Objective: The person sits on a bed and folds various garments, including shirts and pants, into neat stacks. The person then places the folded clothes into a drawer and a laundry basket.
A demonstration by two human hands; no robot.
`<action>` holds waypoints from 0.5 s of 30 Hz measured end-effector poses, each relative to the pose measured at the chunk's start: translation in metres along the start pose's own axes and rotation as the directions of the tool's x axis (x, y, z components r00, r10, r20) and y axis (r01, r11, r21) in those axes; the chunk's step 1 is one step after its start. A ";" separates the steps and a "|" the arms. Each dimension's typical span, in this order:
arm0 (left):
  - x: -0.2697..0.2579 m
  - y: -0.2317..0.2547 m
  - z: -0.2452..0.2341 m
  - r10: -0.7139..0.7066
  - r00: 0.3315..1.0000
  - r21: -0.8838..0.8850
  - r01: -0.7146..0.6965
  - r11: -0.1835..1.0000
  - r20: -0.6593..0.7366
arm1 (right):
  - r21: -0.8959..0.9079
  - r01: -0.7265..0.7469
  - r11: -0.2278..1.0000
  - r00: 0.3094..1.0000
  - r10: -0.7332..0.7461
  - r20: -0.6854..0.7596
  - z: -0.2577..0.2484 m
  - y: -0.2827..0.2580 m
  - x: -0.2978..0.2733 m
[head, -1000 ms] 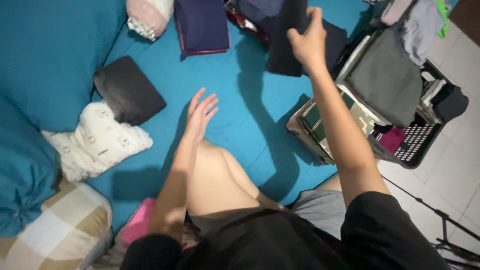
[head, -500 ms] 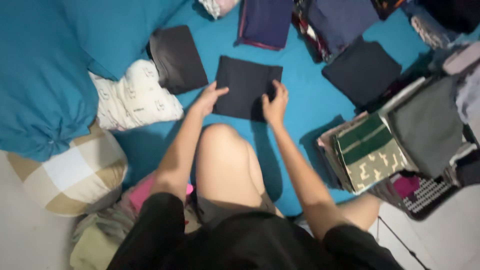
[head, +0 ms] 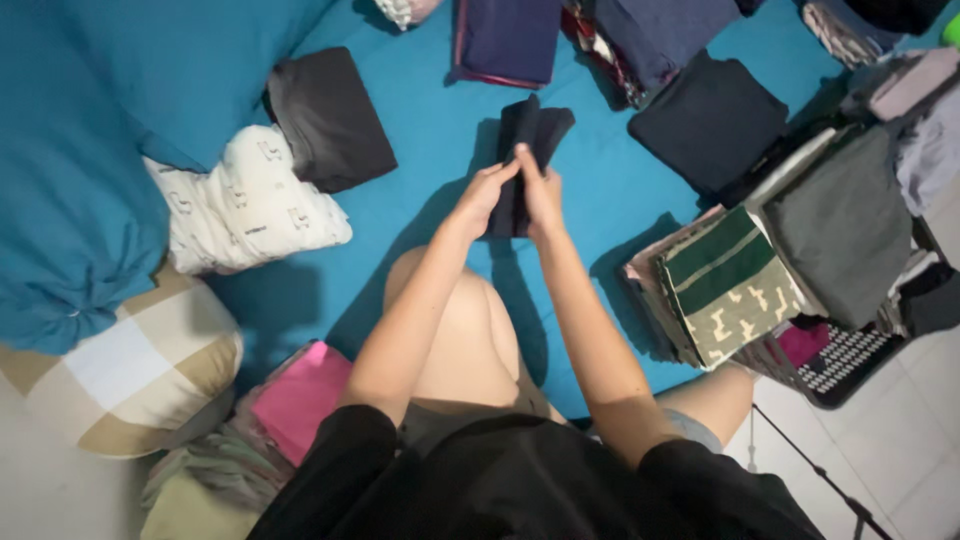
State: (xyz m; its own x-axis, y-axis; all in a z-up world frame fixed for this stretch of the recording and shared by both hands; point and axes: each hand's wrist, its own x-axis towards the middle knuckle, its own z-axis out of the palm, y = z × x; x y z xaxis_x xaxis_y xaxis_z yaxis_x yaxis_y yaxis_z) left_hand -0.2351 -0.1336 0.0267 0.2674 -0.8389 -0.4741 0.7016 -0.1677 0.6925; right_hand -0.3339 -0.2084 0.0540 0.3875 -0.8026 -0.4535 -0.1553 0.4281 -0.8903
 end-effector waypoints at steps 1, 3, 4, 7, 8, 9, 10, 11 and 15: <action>-0.002 -0.003 0.007 0.007 0.999 -0.050 -0.005 0.999 0.046 | 0.089 -0.020 0.996 1.000 0.018 0.024 -0.013 -0.004 -0.002; -0.002 0.005 0.011 0.022 0.995 -0.130 -0.009 0.991 0.102 | 0.096 -0.050 0.994 0.995 0.041 0.094 -0.041 -0.023 0.000; -0.003 0.012 0.005 0.022 0.994 -0.162 -0.004 0.987 0.105 | 0.098 -0.064 0.993 0.990 0.051 0.131 -0.056 -0.033 0.002; -0.009 0.026 -0.041 0.023 0.994 0.006 -0.023 1.000 -0.104 | 0.066 -0.146 0.987 0.985 0.139 0.103 -0.113 -0.058 0.010; -0.009 0.028 -0.064 0.051 0.979 0.124 -0.026 0.992 -0.196 | 0.068 -0.135 0.988 0.987 0.129 0.091 -0.132 -0.063 0.014; -0.009 0.031 -0.088 0.088 0.955 0.241 -0.018 0.970 -0.283 | 0.070 -0.124 0.990 0.990 0.119 0.079 -0.152 -0.067 0.020; -0.007 0.031 -0.112 0.147 0.932 0.310 -0.040 0.950 -0.331 | 0.023 -0.135 0.991 0.990 0.134 0.046 -0.169 -0.067 0.027; -0.002 0.028 -0.130 0.210 0.904 0.379 -0.058 0.924 -0.372 | -0.023 -0.147 0.989 0.989 0.148 0.013 -0.180 -0.063 0.037; 0.012 0.013 -0.170 0.160 0.868 0.414 0.057 0.909 -0.469 | -0.285 -0.110 0.952 0.985 0.068 -0.157 -0.188 -0.035 0.073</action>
State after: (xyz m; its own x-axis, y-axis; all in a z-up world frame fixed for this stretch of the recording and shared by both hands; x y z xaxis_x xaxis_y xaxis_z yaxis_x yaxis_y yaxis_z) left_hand -0.1106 -0.0577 -0.0627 0.6543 -0.5122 -0.5564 0.3793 -0.4142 0.8274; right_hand -0.4707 -0.3596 0.0445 0.2291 -0.8270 -0.5135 -0.4493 0.3781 -0.8094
